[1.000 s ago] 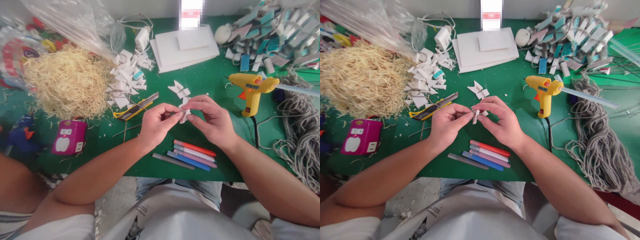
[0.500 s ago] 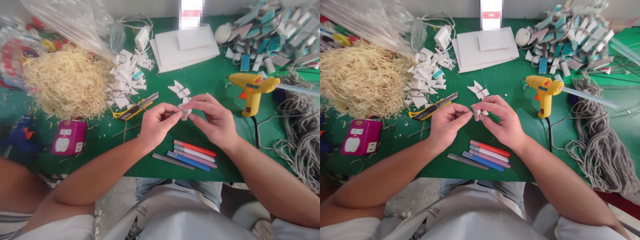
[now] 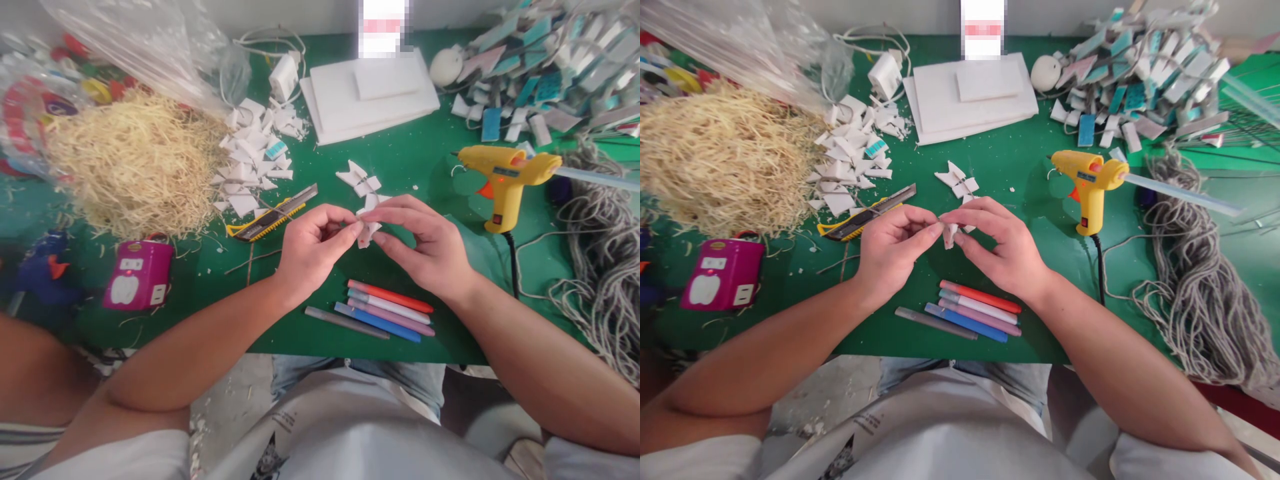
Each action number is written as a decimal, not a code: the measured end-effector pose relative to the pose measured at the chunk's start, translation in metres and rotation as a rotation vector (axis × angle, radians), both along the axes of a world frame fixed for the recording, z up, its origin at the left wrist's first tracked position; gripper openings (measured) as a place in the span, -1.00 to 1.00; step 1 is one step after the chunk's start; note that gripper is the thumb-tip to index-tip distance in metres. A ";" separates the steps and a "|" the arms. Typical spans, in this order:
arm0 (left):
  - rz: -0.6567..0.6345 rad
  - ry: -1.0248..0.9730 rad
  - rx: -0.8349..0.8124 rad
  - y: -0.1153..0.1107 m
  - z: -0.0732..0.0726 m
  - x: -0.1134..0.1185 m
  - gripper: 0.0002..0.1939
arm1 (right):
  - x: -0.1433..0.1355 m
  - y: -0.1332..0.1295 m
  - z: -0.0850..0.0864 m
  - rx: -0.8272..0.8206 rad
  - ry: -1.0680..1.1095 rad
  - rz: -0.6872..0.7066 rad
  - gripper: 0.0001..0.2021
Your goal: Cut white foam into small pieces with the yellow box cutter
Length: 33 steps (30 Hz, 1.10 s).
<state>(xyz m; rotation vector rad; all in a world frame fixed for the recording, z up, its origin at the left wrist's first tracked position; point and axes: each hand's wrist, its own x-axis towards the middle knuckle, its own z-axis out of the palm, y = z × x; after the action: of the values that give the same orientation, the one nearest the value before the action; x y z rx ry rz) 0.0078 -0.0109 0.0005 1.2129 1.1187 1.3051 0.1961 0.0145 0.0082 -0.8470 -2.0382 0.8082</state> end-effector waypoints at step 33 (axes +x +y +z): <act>0.093 0.063 0.015 0.001 0.000 -0.003 -0.76 | 0.000 0.002 -0.006 0.131 -0.119 -0.049 -0.70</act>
<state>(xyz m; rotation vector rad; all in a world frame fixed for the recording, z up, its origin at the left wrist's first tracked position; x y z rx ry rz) 0.0052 -0.0100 0.0000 1.2329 1.2251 1.3556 0.1965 0.0165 0.0019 -0.8852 -2.1402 0.6029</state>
